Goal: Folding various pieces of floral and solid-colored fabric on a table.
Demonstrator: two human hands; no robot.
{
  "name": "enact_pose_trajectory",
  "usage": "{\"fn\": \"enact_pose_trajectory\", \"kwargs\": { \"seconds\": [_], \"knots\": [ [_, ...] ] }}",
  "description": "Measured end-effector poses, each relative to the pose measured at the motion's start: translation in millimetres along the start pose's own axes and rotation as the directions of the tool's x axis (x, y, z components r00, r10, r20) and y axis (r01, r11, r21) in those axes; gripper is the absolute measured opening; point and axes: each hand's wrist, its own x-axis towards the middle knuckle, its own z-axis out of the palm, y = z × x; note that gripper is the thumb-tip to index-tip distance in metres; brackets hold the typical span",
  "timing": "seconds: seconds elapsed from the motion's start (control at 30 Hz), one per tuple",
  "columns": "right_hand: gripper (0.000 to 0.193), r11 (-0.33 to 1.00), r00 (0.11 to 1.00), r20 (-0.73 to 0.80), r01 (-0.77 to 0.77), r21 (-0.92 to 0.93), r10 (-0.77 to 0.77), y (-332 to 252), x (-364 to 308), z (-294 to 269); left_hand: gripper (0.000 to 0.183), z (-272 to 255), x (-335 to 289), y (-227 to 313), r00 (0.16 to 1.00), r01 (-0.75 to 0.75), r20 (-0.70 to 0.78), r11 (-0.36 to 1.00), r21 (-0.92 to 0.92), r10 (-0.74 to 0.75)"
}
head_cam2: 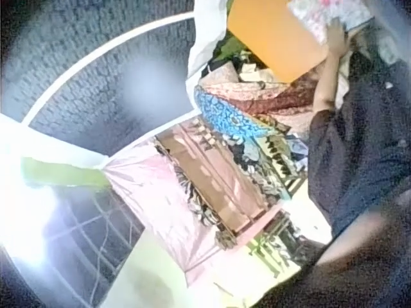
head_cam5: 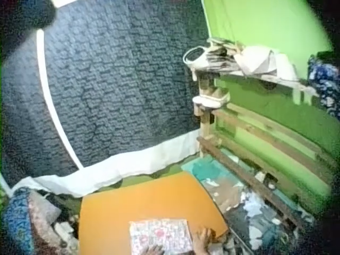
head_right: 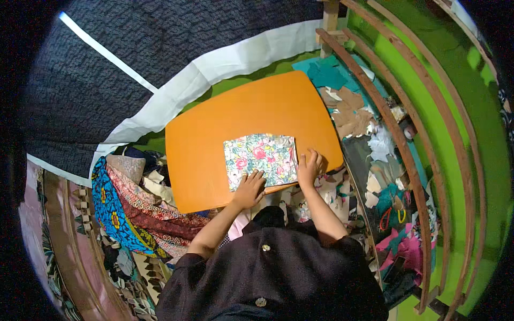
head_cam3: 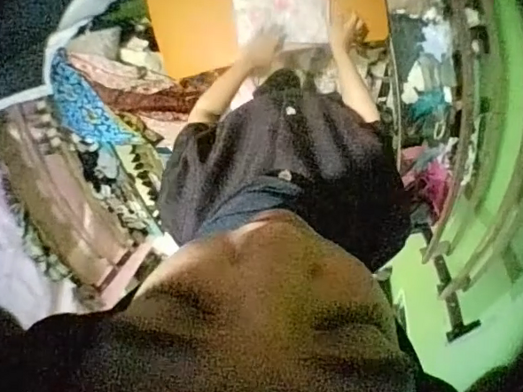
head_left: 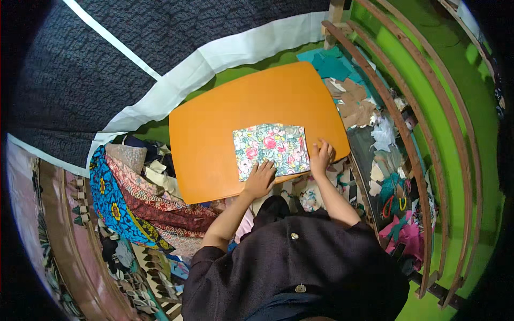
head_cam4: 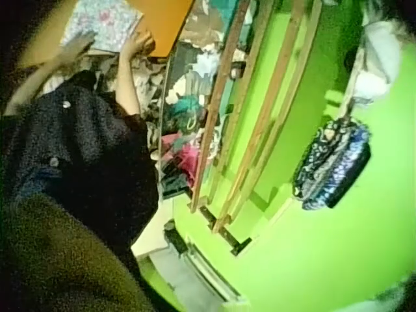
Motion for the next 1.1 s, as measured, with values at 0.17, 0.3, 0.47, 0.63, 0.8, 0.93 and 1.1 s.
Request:
{"fn": "enact_pose_trajectory", "kwargs": {
  "seconds": [0.17, 0.3, 0.47, 0.63, 0.8, 0.93, 1.1],
  "knots": [
    [0.039, 0.942, 0.961, 0.147, 0.261, -0.212, -0.234, 6, -18, 2, 0.041, -23, 7, 7, 0.991, 0.119, 0.091, 0.930, -0.347, -0.093],
    [0.054, 0.750, 0.667, 0.664, 0.617, -0.238, -0.338, 7, -44, -1, 0.050, -23, 2, -8, 0.967, 0.193, -0.105, 0.933, -0.305, -0.234],
    [0.054, 0.691, 0.578, 0.772, 0.672, -0.268, -0.263, 14, -32, -4, 0.066, -2, -11, -14, 0.862, 0.500, -0.125, 0.864, 0.048, -0.492],
    [0.045, 0.606, 0.885, 0.382, 0.462, -0.648, -0.266, 45, 23, -3, 0.065, 9, -5, 37, 0.864, 0.503, -0.018, 0.863, 0.052, -0.503],
    [0.042, 0.857, 0.994, 0.109, 0.051, -0.514, 0.006, 52, 50, -13, 0.048, -8, 4, 45, 0.891, 0.416, 0.073, 0.742, -0.525, -0.448],
    [0.053, 0.906, 0.980, 0.137, -0.075, -0.417, 0.145, 20, -11, 1, 0.046, -11, 24, 16, 0.767, 0.401, -0.455, 0.892, -0.210, -0.452],
    [0.066, 0.957, 0.910, 0.348, -0.273, 0.099, 0.224, 12, -68, 1, 0.049, -8, 44, -15, 0.701, 0.531, -0.293, 0.750, -0.395, -0.651]
  ]
}}
